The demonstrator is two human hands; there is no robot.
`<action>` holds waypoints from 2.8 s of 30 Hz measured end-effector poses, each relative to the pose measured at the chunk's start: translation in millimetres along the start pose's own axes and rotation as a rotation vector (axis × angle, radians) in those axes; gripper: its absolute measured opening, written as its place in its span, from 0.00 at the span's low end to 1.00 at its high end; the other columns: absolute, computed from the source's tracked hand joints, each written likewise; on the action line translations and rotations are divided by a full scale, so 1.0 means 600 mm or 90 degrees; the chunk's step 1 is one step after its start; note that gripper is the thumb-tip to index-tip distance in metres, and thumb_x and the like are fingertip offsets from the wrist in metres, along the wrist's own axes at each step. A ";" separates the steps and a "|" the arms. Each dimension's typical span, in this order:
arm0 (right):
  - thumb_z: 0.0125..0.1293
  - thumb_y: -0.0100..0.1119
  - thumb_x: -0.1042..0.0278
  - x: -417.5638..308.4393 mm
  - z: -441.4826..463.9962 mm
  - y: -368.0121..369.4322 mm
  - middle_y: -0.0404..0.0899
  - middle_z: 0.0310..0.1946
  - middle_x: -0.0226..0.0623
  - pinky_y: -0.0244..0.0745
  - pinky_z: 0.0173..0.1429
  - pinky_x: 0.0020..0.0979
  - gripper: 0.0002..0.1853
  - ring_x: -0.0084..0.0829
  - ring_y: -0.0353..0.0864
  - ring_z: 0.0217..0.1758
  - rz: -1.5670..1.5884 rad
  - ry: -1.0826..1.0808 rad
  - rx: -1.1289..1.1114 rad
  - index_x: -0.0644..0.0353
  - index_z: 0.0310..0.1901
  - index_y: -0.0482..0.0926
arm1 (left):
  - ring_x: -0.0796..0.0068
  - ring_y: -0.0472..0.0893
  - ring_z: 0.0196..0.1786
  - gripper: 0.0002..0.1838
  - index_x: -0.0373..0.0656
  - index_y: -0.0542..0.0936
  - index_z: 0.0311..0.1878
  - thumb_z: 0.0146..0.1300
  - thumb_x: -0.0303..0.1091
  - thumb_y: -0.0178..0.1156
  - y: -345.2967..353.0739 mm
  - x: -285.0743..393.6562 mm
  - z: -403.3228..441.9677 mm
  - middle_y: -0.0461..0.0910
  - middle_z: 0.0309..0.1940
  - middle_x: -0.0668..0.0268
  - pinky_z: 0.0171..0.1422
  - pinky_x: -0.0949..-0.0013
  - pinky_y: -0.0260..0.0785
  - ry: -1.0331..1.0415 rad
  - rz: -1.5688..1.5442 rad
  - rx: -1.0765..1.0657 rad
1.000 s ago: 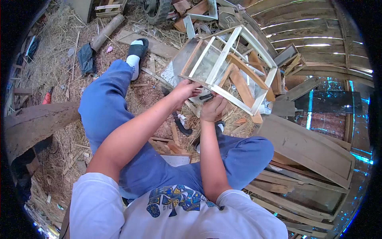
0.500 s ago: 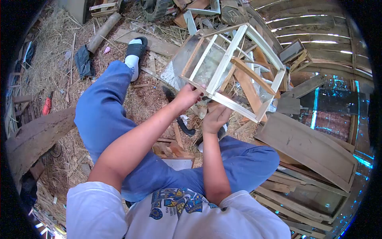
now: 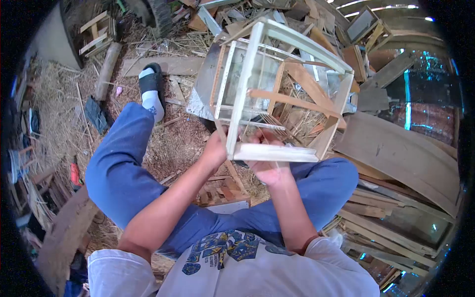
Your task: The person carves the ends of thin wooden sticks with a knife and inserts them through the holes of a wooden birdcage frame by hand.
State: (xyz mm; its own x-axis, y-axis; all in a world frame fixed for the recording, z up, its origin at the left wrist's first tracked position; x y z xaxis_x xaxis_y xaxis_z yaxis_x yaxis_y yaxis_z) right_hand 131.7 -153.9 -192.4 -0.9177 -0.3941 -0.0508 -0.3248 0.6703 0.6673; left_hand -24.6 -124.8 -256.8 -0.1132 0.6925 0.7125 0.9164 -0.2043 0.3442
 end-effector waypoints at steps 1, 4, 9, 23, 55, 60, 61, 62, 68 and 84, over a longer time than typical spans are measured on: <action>0.72 0.59 0.59 0.004 0.003 0.005 0.78 0.26 0.33 0.80 0.39 0.34 0.11 0.33 0.79 0.32 0.034 0.018 -0.016 0.55 0.33 0.80 | 0.76 0.83 0.34 0.22 0.38 0.80 0.51 0.79 0.53 0.58 -0.007 -0.011 0.013 0.84 0.35 0.64 0.37 0.72 0.76 -0.009 0.018 -0.015; 0.75 0.55 0.60 0.009 0.010 -0.002 0.69 0.25 0.33 0.68 0.32 0.32 0.13 0.31 0.67 0.26 0.084 0.039 -0.049 0.58 0.34 0.78 | 0.75 0.82 0.30 0.25 0.39 0.84 0.46 0.77 0.56 0.60 0.016 0.036 0.007 0.86 0.34 0.61 0.34 0.70 0.74 -0.021 0.077 0.040; 0.74 0.58 0.58 0.003 0.011 0.023 0.67 0.21 0.27 0.66 0.30 0.31 0.13 0.26 0.66 0.24 0.028 0.053 0.014 0.55 0.32 0.76 | 0.71 0.79 0.37 0.21 0.40 0.82 0.37 0.76 0.49 0.58 0.024 0.029 0.023 0.80 0.30 0.64 0.45 0.62 0.71 -0.065 0.098 0.047; 0.74 0.62 0.43 0.011 0.034 0.026 0.58 0.18 0.22 0.61 0.27 0.30 0.23 0.24 0.62 0.20 -0.031 0.035 -0.008 0.46 0.27 0.68 | 0.77 0.71 0.24 0.25 0.41 0.82 0.40 0.78 0.52 0.46 0.053 0.073 0.012 0.76 0.23 0.68 0.25 0.65 0.62 -0.103 -0.036 0.106; 0.81 0.50 0.66 0.009 -0.106 0.030 0.72 0.50 0.31 0.69 0.56 0.31 0.21 0.24 0.70 0.49 -0.639 -0.138 0.013 0.62 0.71 0.65 | 0.88 0.68 0.29 0.13 0.52 0.77 0.32 0.76 0.43 0.60 0.043 0.048 -0.006 0.70 0.25 0.79 0.32 0.73 0.63 -0.055 -0.131 0.183; 0.81 0.50 0.71 0.008 -0.104 0.036 0.71 0.55 0.31 0.69 0.62 0.30 0.24 0.24 0.70 0.55 -0.676 -0.143 0.025 0.62 0.74 0.62 | 0.88 0.68 0.29 0.16 0.53 0.73 0.31 0.78 0.45 0.58 0.042 0.047 -0.005 0.68 0.26 0.80 0.31 0.73 0.62 -0.120 -0.158 0.187; 0.81 0.50 0.72 0.009 -0.104 0.038 0.71 0.56 0.32 0.69 0.63 0.30 0.24 0.24 0.70 0.56 -0.684 -0.146 0.027 0.63 0.75 0.62 | 0.88 0.68 0.29 0.16 0.53 0.73 0.31 0.78 0.45 0.58 0.044 0.050 -0.006 0.68 0.26 0.80 0.31 0.73 0.62 -0.121 -0.158 0.186; 0.81 0.50 0.73 0.009 -0.103 0.041 0.71 0.57 0.32 0.69 0.64 0.30 0.25 0.24 0.70 0.57 -0.689 -0.146 0.029 0.63 0.75 0.61 | 0.88 0.68 0.29 0.16 0.53 0.72 0.31 0.78 0.45 0.58 0.046 0.054 -0.005 0.67 0.26 0.79 0.32 0.73 0.62 -0.123 -0.162 0.189; 0.79 0.53 0.74 0.009 -0.107 0.032 0.72 0.57 0.34 0.67 0.67 0.30 0.26 0.24 0.69 0.59 -0.637 -0.118 0.028 0.64 0.75 0.63 | 0.85 0.69 0.32 0.14 0.52 0.72 0.34 0.78 0.44 0.58 0.046 0.072 -0.009 0.68 0.29 0.76 0.36 0.71 0.65 -0.093 -0.179 0.155; 0.79 0.57 0.57 0.003 0.040 -0.049 0.77 0.38 0.30 0.71 0.43 0.31 0.19 0.22 0.70 0.35 -0.017 0.064 -0.158 0.61 0.61 0.75 | 0.79 0.75 0.45 0.07 0.46 0.73 0.48 0.74 0.34 0.60 0.029 0.046 -0.007 0.75 0.41 0.70 0.50 0.70 0.71 -0.049 -0.138 0.112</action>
State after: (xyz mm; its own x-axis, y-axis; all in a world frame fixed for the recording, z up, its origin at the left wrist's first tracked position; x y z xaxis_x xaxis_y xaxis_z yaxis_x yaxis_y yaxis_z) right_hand 134.0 -159.2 -229.9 -0.8786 -0.4774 -0.0049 -0.2707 0.4897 0.8288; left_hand -13.4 -112.3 -228.6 -0.2907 0.7585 0.5832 0.9273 0.0732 0.3671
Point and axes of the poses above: each hand's wrist, its own z-axis towards the middle knuckle, its own y-axis out of the palm, x = y × z, the point moved 2 cm from there along z, towards the middle knuckle
